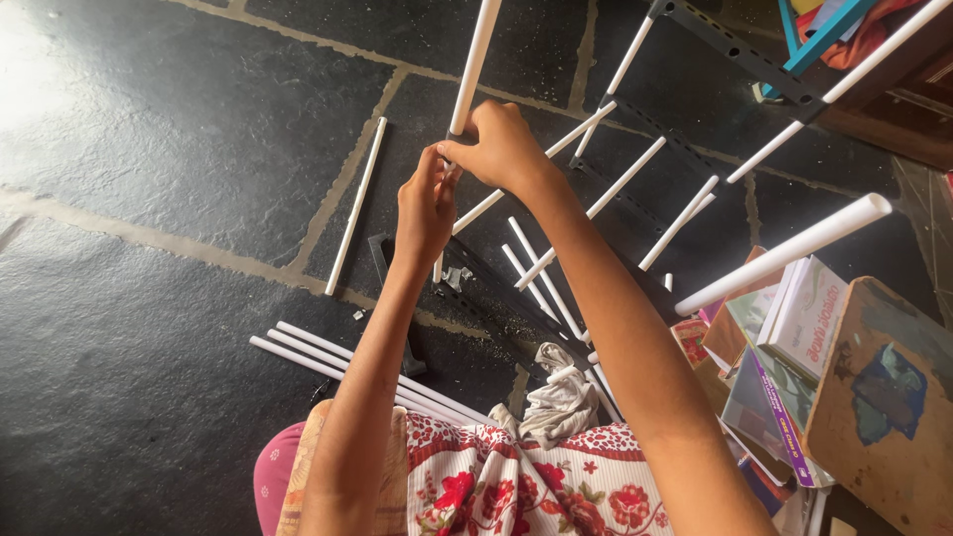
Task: The person assembles a white and black plastic rack on the floor. They insert white rods into black side frames, wipe the rods with a cloth, and connect the components to form a multi-tiered structure.
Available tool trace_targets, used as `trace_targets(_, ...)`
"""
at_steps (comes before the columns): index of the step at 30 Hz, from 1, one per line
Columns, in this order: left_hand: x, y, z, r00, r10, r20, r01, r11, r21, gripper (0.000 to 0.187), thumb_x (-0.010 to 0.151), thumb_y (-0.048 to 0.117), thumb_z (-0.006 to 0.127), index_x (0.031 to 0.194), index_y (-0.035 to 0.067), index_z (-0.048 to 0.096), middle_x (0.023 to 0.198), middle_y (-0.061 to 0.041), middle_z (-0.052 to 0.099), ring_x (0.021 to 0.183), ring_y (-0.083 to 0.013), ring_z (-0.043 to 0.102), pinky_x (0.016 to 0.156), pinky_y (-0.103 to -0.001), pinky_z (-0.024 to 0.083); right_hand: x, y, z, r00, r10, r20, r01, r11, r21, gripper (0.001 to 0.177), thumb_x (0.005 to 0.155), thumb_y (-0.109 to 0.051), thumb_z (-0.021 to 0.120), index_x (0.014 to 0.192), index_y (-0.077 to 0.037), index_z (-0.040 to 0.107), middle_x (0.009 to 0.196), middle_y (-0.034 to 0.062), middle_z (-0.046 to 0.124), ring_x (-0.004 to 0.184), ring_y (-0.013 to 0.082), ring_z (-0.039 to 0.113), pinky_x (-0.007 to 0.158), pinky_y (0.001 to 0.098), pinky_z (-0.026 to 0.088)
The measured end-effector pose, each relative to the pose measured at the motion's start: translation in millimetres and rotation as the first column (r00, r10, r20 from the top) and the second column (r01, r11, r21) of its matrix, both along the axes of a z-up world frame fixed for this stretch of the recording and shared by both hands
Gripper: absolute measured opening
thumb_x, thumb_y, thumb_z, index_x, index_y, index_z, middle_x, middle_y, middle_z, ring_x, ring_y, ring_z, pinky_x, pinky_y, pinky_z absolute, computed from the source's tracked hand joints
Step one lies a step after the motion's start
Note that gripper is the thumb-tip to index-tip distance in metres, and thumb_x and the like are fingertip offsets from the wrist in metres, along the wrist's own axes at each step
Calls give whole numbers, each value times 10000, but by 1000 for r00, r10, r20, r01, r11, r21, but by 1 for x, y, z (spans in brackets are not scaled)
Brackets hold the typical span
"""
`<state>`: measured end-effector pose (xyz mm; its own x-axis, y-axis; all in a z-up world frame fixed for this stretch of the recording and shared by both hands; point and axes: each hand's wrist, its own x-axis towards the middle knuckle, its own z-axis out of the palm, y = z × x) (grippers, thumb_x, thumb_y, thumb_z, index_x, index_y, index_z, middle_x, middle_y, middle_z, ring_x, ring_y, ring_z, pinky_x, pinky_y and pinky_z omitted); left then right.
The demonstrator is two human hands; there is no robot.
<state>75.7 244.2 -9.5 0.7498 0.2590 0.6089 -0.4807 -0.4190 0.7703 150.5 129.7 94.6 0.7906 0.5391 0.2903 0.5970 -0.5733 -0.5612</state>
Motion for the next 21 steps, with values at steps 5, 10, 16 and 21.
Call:
trace_targets(5,-3,-1,3,999,33,6,-33,999,44,355,1010,-26,575,1345,78,523,1015,-138,750,932,-244,784,676,-382,616,2,2,4,999,-34,-25,30,990,-135,314,848,-296,806,857,11,740,757,165,744,708,256,758,658,409,573)
trace_targets(10,-2,4,-2,1000,-19,24,19,1000,-2,373,1045,14,620,1394,91,512,1101,-167,767,1085,-293,765,871,-410,655,4,1,-2,995,55,83,-51,997,-50,276,807,-263,804,907,-6,789,792,198,754,733,275,759,683,397,584)
trace_targets(16,0,9,-1,1000,-22,18,22,999,30,475,992,-20,618,1431,96,481,1111,-187,769,1105,-317,745,947,-443,631,1,4,-15,999,-19,33,20,999,-50,289,793,-254,785,939,-5,775,814,203,750,784,298,775,725,392,621)
trace_targets(21,-2,10,-5,998,-52,-35,51,998,-39,479,1000,-32,616,1438,90,462,1134,-191,758,1145,-312,732,943,-437,644,1,2,-23,994,-3,105,5,1000,-16,295,751,-237,815,901,16,794,803,230,744,779,345,755,714,418,597)
